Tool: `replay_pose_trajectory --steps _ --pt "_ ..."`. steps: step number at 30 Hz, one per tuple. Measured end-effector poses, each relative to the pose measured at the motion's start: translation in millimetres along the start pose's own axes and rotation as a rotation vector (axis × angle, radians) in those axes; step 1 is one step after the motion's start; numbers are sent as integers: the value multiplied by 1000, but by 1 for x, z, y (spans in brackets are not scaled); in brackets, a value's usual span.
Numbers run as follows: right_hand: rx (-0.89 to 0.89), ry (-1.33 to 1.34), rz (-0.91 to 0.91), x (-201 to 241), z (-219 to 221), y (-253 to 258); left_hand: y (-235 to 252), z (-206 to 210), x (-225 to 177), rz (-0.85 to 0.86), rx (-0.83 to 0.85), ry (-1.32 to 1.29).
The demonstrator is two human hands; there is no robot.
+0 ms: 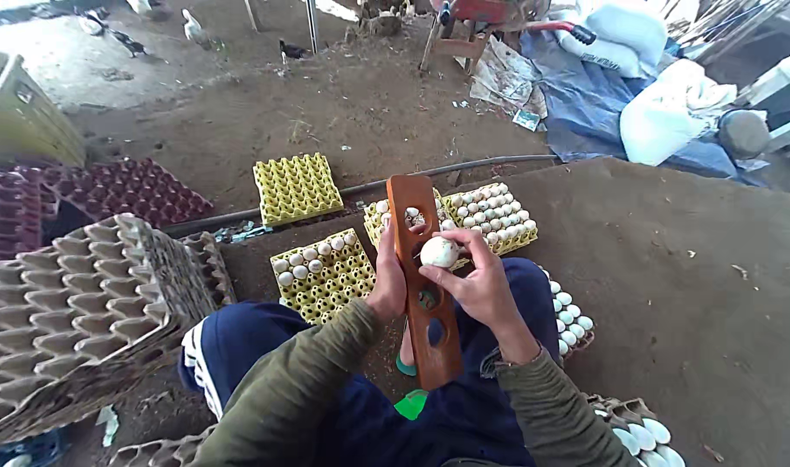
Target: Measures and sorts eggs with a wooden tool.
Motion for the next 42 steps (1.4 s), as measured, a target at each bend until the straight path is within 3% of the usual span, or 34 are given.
replay_pose_trajectory --steps 6,12,16,18,20,22,24,31,35,39,42 --pt "-6 -164 -145 11 6 0 -3 4 -1 -20 15 -51" --pt "85 -180 -158 18 3 -1 -3 8 -5 16 22 -17" --pt "3 -144 -190 15 -5 -6 0 13 -3 27 72 36" --pt "-81 41 -112 5 -16 -11 2 16 -6 32 70 49" --pt "-137 444 121 -15 -25 -16 4 15 -9 39 48 31" --pt "-125 857 339 -32 -25 -25 9 11 -10 35 41 3" --pt "-101 1090 458 -37 -30 -34 14 10 -12 43 40 -14" --pt "-117 1361 455 -38 -81 -72 19 9 -22 130 99 62" --pt "-269 1235 413 -44 -133 -126 31 -5 -21 176 195 90" --pt "-644 661 641 -66 -221 -250 51 -18 -10 189 474 155" --pt "-902 347 884 -94 -275 -366 48 -3 -14 107 206 203"
Point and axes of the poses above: each hand's wrist, its own y-axis towards the middle knuckle, its own z-axis out of the palm, x = y × z, the point moved 10 cm from there along y, towards the middle knuckle, and after that the axes turned 7 degrees about y, right-handed, at the moved point
